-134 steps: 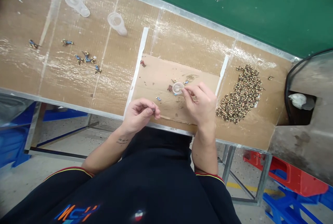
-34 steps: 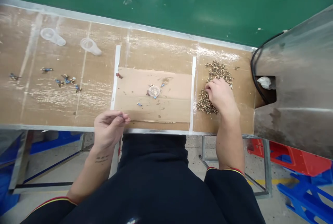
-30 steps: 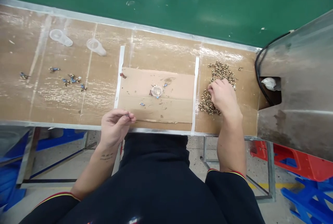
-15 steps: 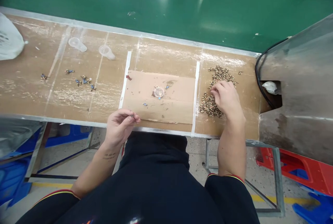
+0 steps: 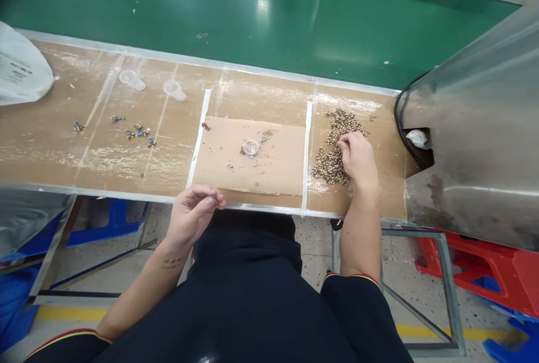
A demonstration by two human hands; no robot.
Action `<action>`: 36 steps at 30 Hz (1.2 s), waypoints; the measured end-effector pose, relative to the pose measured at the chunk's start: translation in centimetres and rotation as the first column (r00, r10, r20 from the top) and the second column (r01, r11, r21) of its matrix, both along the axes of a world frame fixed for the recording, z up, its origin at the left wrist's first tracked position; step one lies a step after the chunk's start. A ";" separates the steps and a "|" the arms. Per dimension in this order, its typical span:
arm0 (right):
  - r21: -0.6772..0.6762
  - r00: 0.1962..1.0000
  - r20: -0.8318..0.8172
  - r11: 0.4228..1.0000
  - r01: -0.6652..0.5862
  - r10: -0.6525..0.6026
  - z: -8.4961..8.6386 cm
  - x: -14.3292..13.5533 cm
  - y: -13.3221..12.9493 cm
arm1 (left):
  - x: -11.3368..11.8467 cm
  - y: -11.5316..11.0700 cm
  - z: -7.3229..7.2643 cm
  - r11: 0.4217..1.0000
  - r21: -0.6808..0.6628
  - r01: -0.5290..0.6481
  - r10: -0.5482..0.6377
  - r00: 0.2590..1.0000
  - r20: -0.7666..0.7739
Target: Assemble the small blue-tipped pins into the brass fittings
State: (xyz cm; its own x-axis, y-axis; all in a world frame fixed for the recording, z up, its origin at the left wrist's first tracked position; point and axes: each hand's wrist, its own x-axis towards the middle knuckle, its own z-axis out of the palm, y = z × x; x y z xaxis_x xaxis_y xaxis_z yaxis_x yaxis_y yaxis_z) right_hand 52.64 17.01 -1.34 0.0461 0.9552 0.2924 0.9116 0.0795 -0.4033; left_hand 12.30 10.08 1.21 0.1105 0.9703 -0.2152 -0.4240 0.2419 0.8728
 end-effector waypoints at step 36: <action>0.056 0.949 -0.260 0.978 0.201 -0.180 -0.1 -3.3 -1.6 | -3.5 1.5 0.1 0.997 -0.037 -0.067 0.063 0.993 -0.104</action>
State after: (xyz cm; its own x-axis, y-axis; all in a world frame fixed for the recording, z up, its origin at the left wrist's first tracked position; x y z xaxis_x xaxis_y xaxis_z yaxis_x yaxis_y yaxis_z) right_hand 49.37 15.36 -1.42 0.3071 0.8950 0.3234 0.7820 -0.0438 -0.6217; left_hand 8.83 11.60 1.31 0.0229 0.9649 -0.2618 -0.3487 0.2531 0.9024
